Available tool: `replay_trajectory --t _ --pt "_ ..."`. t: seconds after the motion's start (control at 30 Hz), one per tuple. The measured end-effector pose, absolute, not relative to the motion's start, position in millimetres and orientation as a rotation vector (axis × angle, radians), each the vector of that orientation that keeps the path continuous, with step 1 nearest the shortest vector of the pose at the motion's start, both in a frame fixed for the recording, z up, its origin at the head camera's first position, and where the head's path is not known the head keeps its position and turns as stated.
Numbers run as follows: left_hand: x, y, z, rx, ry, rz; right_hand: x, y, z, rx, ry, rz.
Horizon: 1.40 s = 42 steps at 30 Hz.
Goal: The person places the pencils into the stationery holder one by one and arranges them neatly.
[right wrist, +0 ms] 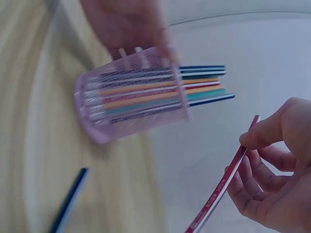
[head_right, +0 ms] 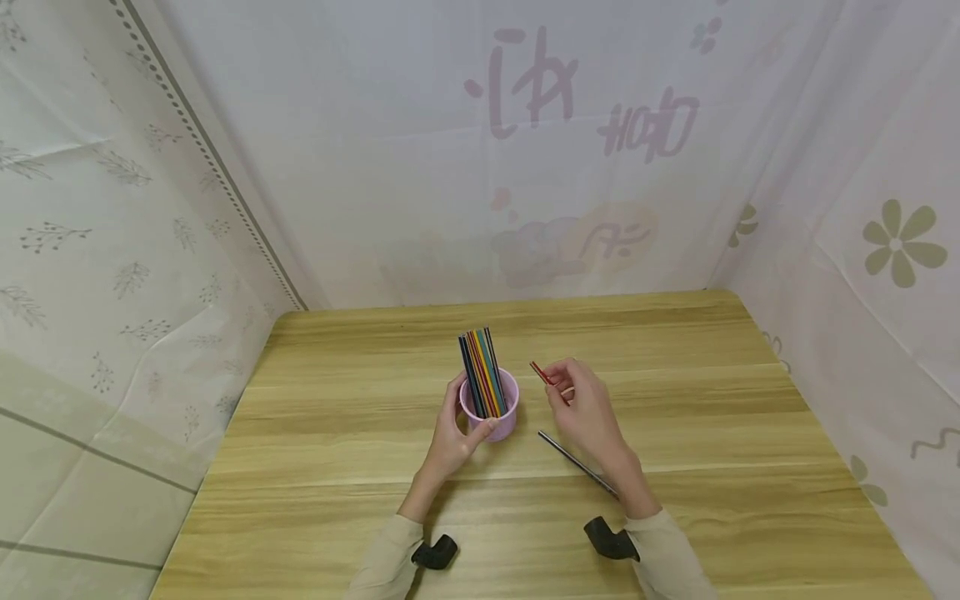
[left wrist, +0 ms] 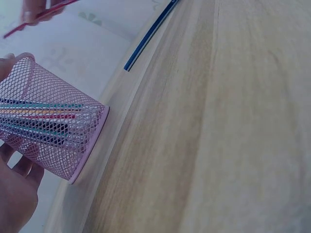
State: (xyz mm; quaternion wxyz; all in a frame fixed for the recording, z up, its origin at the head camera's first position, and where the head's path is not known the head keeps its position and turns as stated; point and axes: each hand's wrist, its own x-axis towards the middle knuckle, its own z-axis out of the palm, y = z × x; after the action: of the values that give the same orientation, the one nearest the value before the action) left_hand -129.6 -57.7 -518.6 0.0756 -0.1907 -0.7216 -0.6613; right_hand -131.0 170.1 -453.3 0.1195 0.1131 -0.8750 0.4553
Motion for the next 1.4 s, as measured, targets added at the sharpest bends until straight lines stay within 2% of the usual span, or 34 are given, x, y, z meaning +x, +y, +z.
replay_trajectory --t 0.6,0.83,1.4 --pt "-131.4 -57.1 -514.9 -0.567 -2.174 -1.995 -155.1 143.5 -398.3 0.480 -2.339 1.451" --pt "-132.0 -56.9 -514.2 -0.572 -2.165 -1.997 -160.2 125.3 -381.7 0.452 -2.242 1.533" --pt "-130.0 -57.0 -514.7 -0.584 -2.160 -1.995 -173.6 97.5 -390.6 0.432 -2.196 1.751"
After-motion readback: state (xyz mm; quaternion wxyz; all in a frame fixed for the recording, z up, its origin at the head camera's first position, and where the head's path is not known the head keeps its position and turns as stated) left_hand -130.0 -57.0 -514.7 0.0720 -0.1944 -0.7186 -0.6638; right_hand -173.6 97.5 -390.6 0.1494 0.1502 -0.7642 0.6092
